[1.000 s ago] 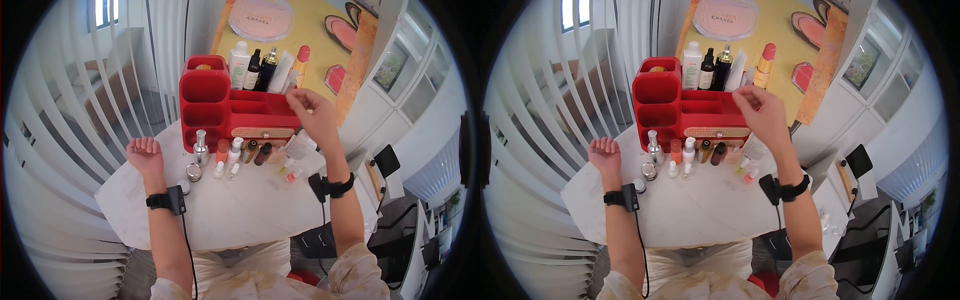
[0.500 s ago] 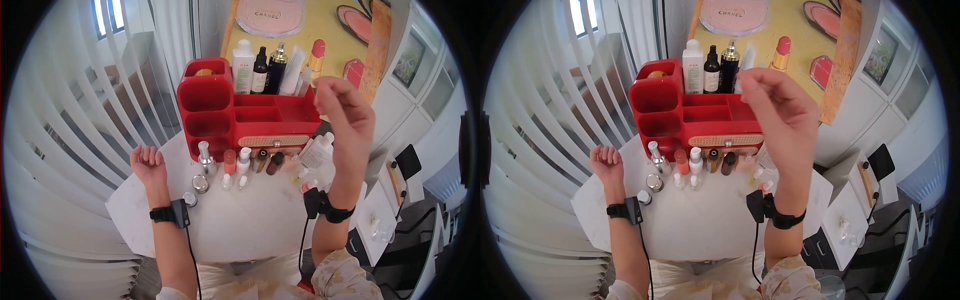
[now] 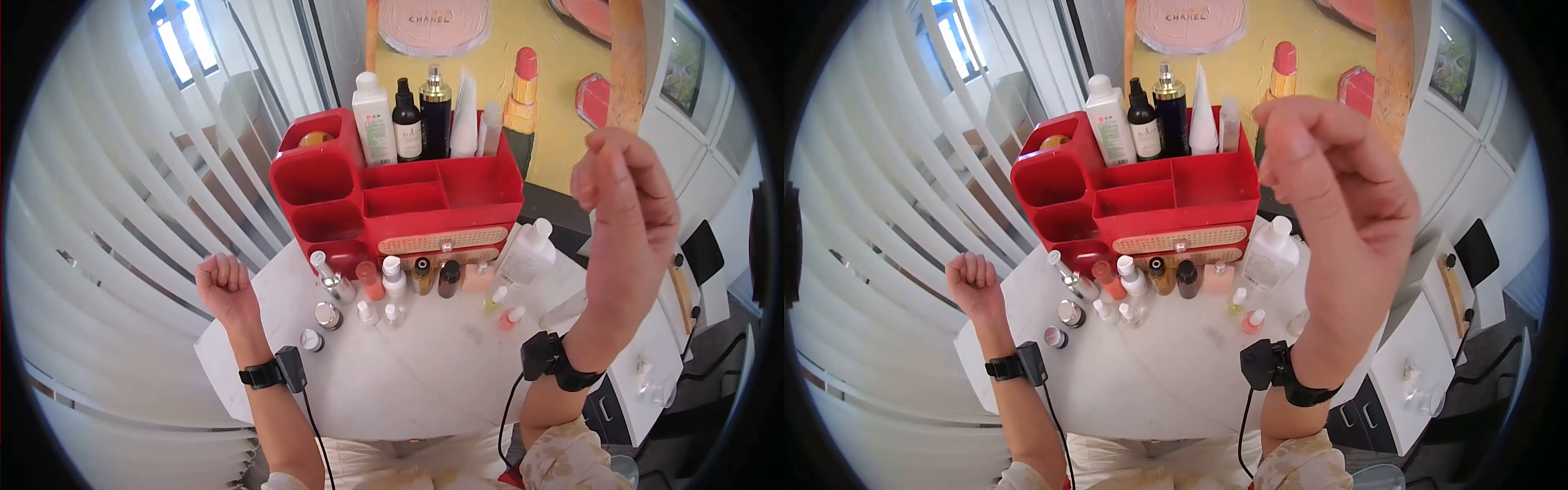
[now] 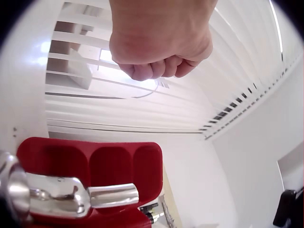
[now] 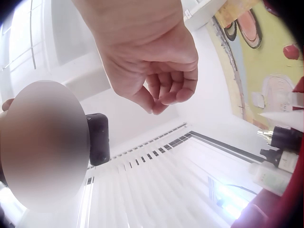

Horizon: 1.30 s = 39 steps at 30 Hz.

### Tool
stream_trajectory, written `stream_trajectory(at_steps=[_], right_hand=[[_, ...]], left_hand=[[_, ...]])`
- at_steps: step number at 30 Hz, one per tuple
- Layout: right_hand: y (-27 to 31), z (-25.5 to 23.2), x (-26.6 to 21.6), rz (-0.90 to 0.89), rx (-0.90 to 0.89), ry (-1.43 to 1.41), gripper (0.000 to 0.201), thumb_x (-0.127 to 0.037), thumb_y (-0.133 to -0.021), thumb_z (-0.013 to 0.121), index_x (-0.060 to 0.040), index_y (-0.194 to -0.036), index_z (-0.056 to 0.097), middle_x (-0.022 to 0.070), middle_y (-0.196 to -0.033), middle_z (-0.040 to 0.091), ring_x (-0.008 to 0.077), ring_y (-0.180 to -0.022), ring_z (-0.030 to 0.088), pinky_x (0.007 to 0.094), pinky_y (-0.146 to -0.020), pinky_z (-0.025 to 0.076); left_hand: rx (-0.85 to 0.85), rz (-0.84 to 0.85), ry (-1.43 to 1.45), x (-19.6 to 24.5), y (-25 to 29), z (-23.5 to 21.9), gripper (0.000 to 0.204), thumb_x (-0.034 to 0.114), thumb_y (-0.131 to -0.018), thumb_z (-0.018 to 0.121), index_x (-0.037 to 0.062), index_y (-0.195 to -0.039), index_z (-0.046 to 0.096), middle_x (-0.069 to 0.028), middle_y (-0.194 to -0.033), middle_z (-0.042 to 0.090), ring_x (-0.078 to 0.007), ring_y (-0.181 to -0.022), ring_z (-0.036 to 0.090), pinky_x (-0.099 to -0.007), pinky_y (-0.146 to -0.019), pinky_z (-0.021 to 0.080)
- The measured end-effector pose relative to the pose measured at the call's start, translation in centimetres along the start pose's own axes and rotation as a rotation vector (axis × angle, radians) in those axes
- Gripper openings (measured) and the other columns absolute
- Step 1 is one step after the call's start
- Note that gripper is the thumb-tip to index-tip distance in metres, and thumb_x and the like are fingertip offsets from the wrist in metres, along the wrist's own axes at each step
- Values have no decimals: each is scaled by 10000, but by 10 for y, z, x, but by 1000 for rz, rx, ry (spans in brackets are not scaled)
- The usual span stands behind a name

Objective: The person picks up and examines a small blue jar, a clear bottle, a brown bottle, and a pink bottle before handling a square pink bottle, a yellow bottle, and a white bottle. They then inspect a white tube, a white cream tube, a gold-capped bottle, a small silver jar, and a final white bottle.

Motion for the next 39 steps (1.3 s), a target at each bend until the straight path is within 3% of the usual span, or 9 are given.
stream_trajectory(at_steps=[6,9,14,17,20,23,29,33,39], right_hand=[[-1,-17,-4,-102,-3,31,280,-144,-1053,559,64,-1209,662,24,-858,576,104,-814,528,260,-795,409],[-2,-28,-7,-147,-47,60,316,-169,-1065,537,60,-1245,658,21,-887,586,104,-852,551,258,-840,421],[-5,-50,-2,-221,-141,78,339,-197,-1081,510,35,-1276,663,21,-907,600,96,-876,570,253,-876,426],[-3,-62,0,-208,-98,123,340,-203,-1084,507,22,-1285,663,16,-903,594,95,-876,564,256,-881,422],[-4,-62,-3,-222,-86,122,339,-206,-1085,510,16,-1288,666,15,-899,585,97,-880,556,262,-888,417],[-5,-70,-4,-189,-70,64,334,-193,-1084,508,25,-1287,657,22,-893,562,110,-891,540,281,-904,405],[-7,-91,-21,-176,-84,-131,351,-141,-1084,418,89,-1323,535,41,-929,452,161,-905,450,347,-929,355],[-3,-92,-31,-231,-125,-190,376,-129,-1076,362,102,-1344,491,51,-967,414,175,-917,415,363,-932,331],[0,-98,-35,-280,-116,-206,388,-125,-1074,349,97,-1373,458,53,-986,401,172,-935,400,363,-936,321]], left_hand=[[-216,-14,-269,19,28,60,341,90,-959,488,131,-679,298,50,-614,267,-69,-538,219,-278,-497,196],[-275,16,-597,24,45,78,346,88,-953,492,127,-663,309,47,-621,280,-73,-545,227,-278,-512,197],[-428,-69,-1065,16,58,74,356,103,-957,697,51,-672,490,78,-613,404,-44,-573,335,-269,-522,242],[-610,-117,-1365,2,78,94,325,118,-975,691,19,-714,525,72,-631,444,-36,-582,378,-244,-517,283],[-652,-244,-1431,-12,92,102,314,141,-968,724,2,-742,556,70,-628,467,-32,-578,393,-242,-508,303],[-689,-88,-1509,-16,89,108,291,149,-957,740,2,-761,583,61,-627,485,-26,-575,403,-233,-509,310],[-775,-72,-1463,-23,100,135,269,158,-943,757,-1,-782,612,46,-636,522,-27,-565,427,-229,-515,343],[-1003,67,-1390,-45,115,167,218,143,-908,782,11,-814,635,1,-696,582,-76,-611,503,-252,-532,389],[-1277,330,-1469,-97,129,200,143,124,-855,769,34,-928,685,-90,-905,697,-260,-818,690,-356,-703,562]])
Point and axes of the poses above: each hand's wrist, its own y-axis away from the middle knuckle, its own z-axis out of the palm, x = y × z, the point moved 2 cm from there along -y, towards the middle knuckle
